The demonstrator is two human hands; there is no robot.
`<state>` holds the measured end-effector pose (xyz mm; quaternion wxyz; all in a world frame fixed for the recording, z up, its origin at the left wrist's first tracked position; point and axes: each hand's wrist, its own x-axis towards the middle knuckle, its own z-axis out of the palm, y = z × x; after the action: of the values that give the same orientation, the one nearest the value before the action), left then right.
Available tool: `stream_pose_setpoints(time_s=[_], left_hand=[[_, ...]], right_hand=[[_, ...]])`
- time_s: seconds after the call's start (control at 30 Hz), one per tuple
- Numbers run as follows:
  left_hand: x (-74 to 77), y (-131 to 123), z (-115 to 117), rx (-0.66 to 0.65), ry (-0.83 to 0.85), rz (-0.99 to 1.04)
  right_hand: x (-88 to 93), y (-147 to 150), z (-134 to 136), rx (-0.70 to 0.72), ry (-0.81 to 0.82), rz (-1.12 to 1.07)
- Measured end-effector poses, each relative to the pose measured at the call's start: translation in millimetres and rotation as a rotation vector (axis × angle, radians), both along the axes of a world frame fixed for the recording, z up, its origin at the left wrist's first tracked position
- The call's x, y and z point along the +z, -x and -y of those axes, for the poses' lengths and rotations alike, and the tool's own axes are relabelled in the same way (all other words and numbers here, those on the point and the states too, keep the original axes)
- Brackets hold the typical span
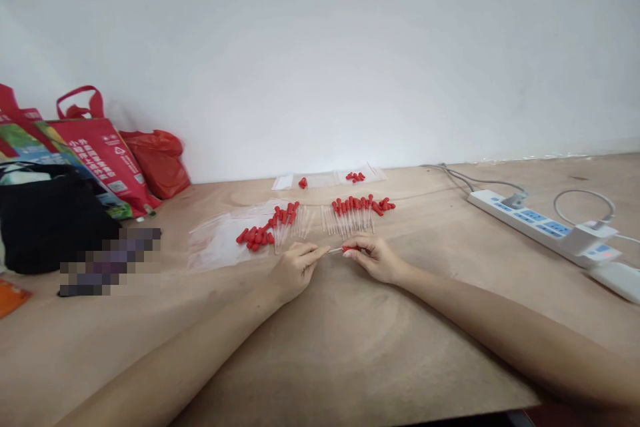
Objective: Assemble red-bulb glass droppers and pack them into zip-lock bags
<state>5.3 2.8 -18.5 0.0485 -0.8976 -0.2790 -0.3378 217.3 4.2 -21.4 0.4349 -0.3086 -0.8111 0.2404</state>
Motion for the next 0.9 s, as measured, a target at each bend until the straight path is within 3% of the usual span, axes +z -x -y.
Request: stream_pose_setpoints(time_s=[0.4, 0.7, 0.9], left_hand=[[2.8, 0.4, 1.4, -0.025, -0.179, -0.098], [4.5, -5.4, 7.9, -0.038, -0.13, -0.055], [2.0, -9.2, 7.5, -0.026, -0.111, -0.016]], right_hand=[[-1.0, -1.3, 2.5, 0.05, -0.136, 0.085], [1.4, 0.1, 3.7, 0.084, -0.236, 0.179], [-1.2, 4.7, 2.4, 0.076, -0.215, 0.176]])
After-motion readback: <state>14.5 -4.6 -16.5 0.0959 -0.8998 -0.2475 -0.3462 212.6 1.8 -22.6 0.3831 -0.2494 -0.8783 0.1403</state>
